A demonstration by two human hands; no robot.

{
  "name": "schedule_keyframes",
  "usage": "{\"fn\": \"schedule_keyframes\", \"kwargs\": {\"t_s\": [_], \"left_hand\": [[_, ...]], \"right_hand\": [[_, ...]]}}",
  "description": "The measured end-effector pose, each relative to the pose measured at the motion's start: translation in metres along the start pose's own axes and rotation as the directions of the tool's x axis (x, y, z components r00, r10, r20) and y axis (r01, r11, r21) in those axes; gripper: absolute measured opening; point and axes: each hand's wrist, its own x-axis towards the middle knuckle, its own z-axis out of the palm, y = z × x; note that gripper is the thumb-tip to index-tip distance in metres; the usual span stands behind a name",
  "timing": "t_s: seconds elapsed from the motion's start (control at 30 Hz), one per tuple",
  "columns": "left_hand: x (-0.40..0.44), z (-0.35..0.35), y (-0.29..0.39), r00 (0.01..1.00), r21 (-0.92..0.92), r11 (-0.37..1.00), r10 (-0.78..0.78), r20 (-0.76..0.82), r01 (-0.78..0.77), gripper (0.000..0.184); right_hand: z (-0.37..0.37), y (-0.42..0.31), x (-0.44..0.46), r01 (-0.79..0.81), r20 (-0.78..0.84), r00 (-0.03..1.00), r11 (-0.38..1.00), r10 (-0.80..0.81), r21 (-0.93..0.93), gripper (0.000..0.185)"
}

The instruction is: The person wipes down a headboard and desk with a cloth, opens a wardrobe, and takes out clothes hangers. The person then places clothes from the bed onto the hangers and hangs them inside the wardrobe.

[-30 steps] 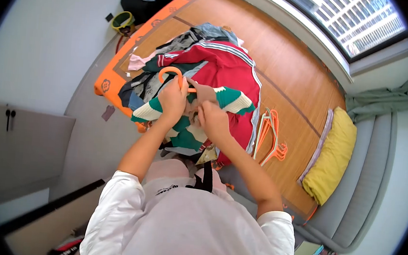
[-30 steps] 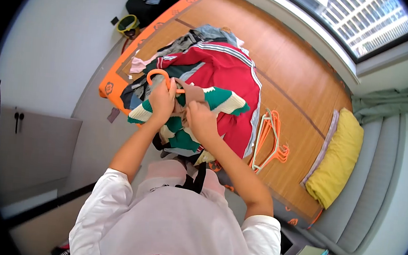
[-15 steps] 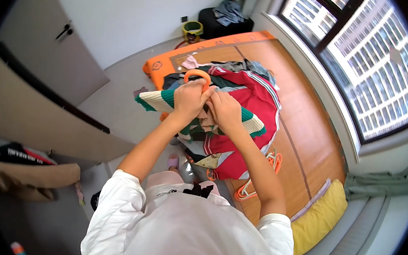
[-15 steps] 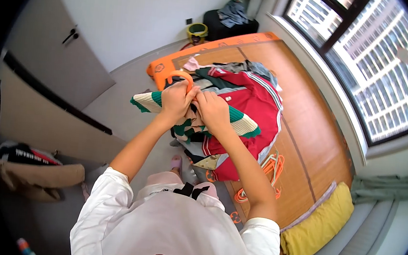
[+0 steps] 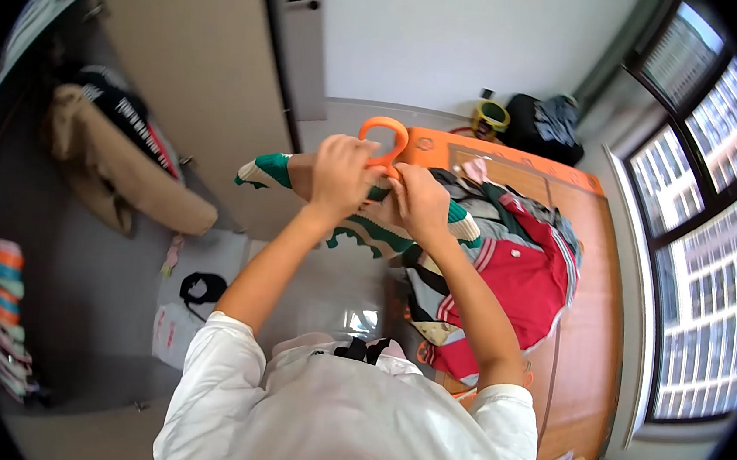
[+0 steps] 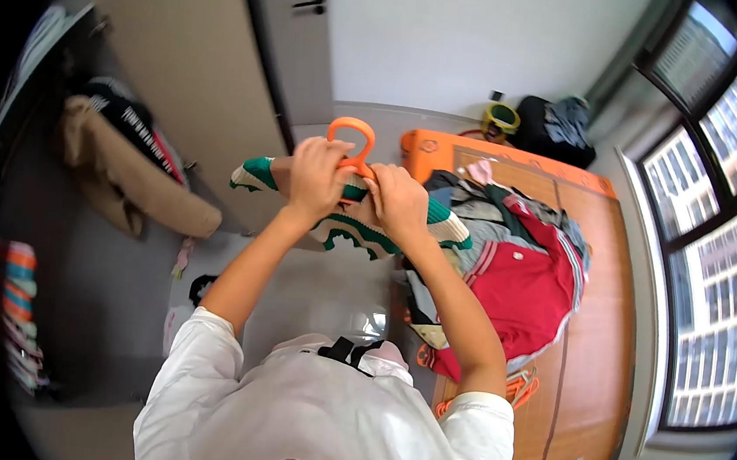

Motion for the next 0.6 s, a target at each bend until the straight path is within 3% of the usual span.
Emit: {"fn": "schedule_keyframes", "kwargs": {"t_s": [0.03,0.1,0.2,0.27,0.4,0.6], "left_hand": [[-0.006,-0.014,-0.004,1.000,-0.034,0.999,-0.015,0.021,0.016,0.028],[-0.027,-0.035,-0.021,0.978,-0.021,0.978,-0.208,-0.033,0.208,0.022],[-0.044,-0.089,-0.052,0.955,0.061,0.953,-0.295,-0.038,0.297,0.019],[-0.058,-0.124,-0.077,0.938,0.115,0.931,-0.340,-0.072,0.346,0.018],[-0.080,-0.193,-0.123,0.911,0.204,0.890,-0.385,-0.147,0.409,0.017],[-0.107,-0.286,-0.172,0.829,0.264,0.792,-0.480,-0.288,0.551,0.017]], "right_hand": [[0.019,-0.017,0.007,0.023,0.013,1.000,0.999,-0.023,0.034,0.019],[0.056,-0.053,0.019,0.034,0.030,0.999,0.994,-0.037,0.107,0.018],[0.100,-0.101,0.033,0.050,0.087,0.994,0.983,-0.066,0.174,0.020],[0.123,-0.129,0.041,0.043,0.169,0.982,0.974,-0.082,0.224,0.025],[0.152,-0.184,0.062,0.131,0.163,0.967,0.932,-0.195,0.338,0.035],[0.191,-0.229,0.076,0.157,0.225,0.940,0.912,-0.256,0.380,0.032]]}}
